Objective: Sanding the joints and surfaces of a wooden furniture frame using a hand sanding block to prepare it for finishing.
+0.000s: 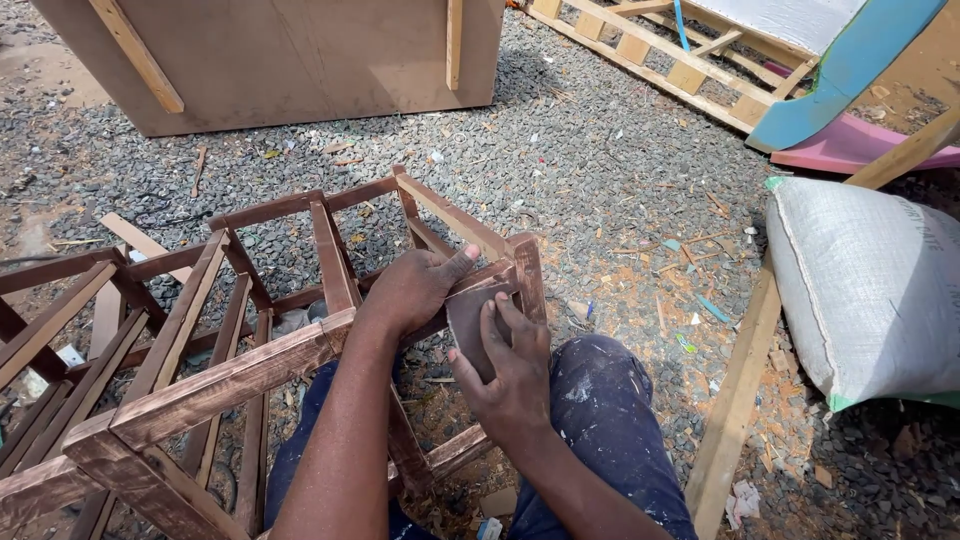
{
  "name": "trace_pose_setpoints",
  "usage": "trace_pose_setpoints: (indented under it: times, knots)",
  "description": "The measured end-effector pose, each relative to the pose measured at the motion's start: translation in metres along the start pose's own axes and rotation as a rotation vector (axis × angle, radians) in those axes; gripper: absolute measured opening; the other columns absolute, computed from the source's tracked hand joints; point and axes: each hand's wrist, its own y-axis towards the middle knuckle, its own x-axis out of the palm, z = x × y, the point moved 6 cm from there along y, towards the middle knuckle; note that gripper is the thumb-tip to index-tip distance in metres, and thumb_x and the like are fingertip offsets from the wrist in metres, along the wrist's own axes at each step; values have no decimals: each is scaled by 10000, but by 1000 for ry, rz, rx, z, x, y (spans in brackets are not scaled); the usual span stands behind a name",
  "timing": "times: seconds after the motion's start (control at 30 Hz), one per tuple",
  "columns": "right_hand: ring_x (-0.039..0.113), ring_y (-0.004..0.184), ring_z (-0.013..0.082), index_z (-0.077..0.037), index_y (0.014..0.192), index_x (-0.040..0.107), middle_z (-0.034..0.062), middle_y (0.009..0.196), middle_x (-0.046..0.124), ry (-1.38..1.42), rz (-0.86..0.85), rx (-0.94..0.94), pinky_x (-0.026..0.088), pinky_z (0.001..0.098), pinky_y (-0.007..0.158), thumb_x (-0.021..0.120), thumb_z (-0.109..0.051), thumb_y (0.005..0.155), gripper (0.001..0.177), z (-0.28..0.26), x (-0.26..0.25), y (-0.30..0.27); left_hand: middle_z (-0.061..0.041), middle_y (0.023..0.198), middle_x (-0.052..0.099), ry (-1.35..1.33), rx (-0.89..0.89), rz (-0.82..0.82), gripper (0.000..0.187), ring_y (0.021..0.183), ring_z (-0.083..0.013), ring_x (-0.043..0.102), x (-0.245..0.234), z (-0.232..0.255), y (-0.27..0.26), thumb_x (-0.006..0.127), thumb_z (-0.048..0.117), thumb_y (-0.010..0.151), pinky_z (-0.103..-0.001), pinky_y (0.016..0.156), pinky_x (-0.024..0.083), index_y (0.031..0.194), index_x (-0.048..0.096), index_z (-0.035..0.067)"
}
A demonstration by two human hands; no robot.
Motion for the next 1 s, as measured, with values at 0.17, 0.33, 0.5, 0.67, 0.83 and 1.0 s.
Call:
trace_pose_setpoints:
  times: [0.17,0.33,0.5,0.67,0.83,1.0]
  knots:
    - [444,1164,322,-59,1408,583,83,1432,435,-5,17,-20,538,479,903,690,-428,954,594,12,-1,5,-158,740,740,-13,3,-5,654,856,-388,732,2,-3,2,557,671,964,-495,916,534,842,838,93]
    - [424,1165,337,-46,1430,565,98,1443,412,-44,74,64,492,502,937,665,-447,953,631,24,-2,6,-134,651,714,-35,5,1,614,772,-377,718,1,-1,0,577,613,984,-457,875,546,780,840,97]
    - [413,1187,339,-54,1430,563,90,1453,403,-25,22,45,494,499,945,663,-419,966,599,14,-3,7,-140,639,684,10,21,3,640,752,-375,707,3,-6,7,580,641,965,-473,843,538,744,811,86]
    - [424,1195,323,23,1406,563,134,1461,422,-87,44,-23,422,476,999,696,-384,930,640,10,2,-1,-105,605,646,27,-11,25,652,613,-268,606,1,4,0,589,601,982,-406,682,494,671,736,47]
    - [416,1175,333,-61,1440,557,89,1463,402,-35,30,46,478,500,939,674,-433,954,623,22,-2,7,-153,699,712,39,13,4,594,828,-401,722,2,-1,1,579,621,962,-478,845,541,792,829,109]
    - [414,1200,348,-60,1448,553,93,1475,407,21,18,51,464,487,953,679,-429,955,629,11,-1,1,-156,704,710,40,7,25,593,832,-401,724,3,-2,2,589,639,944,-478,849,544,796,831,119]
